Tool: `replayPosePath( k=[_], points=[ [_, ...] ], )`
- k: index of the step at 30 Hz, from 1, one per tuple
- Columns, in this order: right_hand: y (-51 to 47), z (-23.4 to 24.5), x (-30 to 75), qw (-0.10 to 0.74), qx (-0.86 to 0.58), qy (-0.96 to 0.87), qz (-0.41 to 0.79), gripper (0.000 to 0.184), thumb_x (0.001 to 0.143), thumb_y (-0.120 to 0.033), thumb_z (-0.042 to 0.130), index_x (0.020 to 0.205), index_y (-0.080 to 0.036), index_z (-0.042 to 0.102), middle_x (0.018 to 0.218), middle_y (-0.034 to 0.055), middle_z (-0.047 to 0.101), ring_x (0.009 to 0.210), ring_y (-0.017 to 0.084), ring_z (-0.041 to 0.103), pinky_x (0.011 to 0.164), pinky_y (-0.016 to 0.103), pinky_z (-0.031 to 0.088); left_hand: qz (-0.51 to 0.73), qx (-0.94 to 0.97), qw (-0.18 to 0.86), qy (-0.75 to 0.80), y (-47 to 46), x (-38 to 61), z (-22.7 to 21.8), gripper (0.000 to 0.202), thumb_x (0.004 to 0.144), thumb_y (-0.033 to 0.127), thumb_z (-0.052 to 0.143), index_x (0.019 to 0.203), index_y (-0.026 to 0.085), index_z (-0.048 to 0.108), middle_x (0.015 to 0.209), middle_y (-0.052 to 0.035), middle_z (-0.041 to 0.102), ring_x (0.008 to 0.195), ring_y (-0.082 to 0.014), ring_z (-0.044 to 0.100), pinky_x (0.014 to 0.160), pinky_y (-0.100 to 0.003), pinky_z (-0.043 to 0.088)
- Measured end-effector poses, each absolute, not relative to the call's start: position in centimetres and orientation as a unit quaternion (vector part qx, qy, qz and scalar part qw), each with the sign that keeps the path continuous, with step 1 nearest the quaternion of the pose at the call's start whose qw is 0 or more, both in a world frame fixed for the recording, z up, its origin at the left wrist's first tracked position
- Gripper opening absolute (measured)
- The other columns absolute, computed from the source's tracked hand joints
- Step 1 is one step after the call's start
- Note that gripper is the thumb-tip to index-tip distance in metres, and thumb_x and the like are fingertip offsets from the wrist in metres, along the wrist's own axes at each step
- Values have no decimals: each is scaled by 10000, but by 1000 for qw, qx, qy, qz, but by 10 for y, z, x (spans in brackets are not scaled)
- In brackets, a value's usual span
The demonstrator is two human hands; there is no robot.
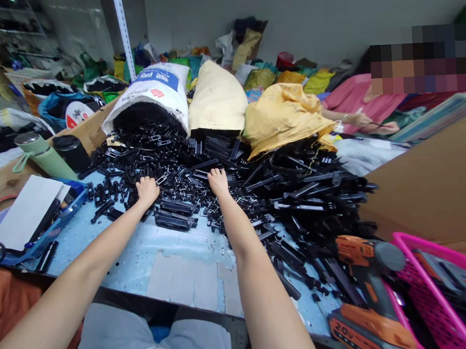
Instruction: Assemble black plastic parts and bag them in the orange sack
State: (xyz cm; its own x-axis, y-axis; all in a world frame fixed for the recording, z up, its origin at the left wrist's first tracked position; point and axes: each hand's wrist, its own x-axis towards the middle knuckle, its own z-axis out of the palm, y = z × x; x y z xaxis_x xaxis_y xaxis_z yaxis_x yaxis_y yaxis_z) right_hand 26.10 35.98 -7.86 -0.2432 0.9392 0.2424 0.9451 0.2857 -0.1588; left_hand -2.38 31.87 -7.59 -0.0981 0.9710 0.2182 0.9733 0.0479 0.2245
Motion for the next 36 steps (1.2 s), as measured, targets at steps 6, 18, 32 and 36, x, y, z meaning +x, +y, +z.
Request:
replayPosePath(
  k=[6,18,32,36],
  points=[
    [328,-67,259,243,-607,-743,145,301,910,-420,386,1000,-162,515,909,98,649,838,190,588,770,336,454,-435,-688,-16,-580,265,-30,-57,214,854,307,515,997,149,536,1033,-112,597,1016,-231,539,895,-365,418],
    [110,-89,200,260,-572,-747,216,352,766,-413,621,987,-145,561,931,108,591,892,255,552,791,390,437,-289,-793,-249,-474,67,-17,-96,290,929,279,372,1167,159,486,1089,-117,611,1013,-233,592,851,-379,486],
    [65,-92,161,345,-475,-616,525,568,933,-516,308,1433,-248,297,929,64,574,715,152,563,618,298,498,-420,-574,-478,-516,49,-6,-80,466,889,392,472,1279,140,513,841,-42,638,456,-68,488,484,-227,437],
    [61,-82,164,399,-409,-541,617,636,881,-549,429,1427,-244,313,786,9,541,556,88,487,486,223,430,-446,-638,-386,-495,50,-2,-67,376,886,319,496,1212,157,586,969,-81,633,778,-147,609,724,-280,498]
  ],
)
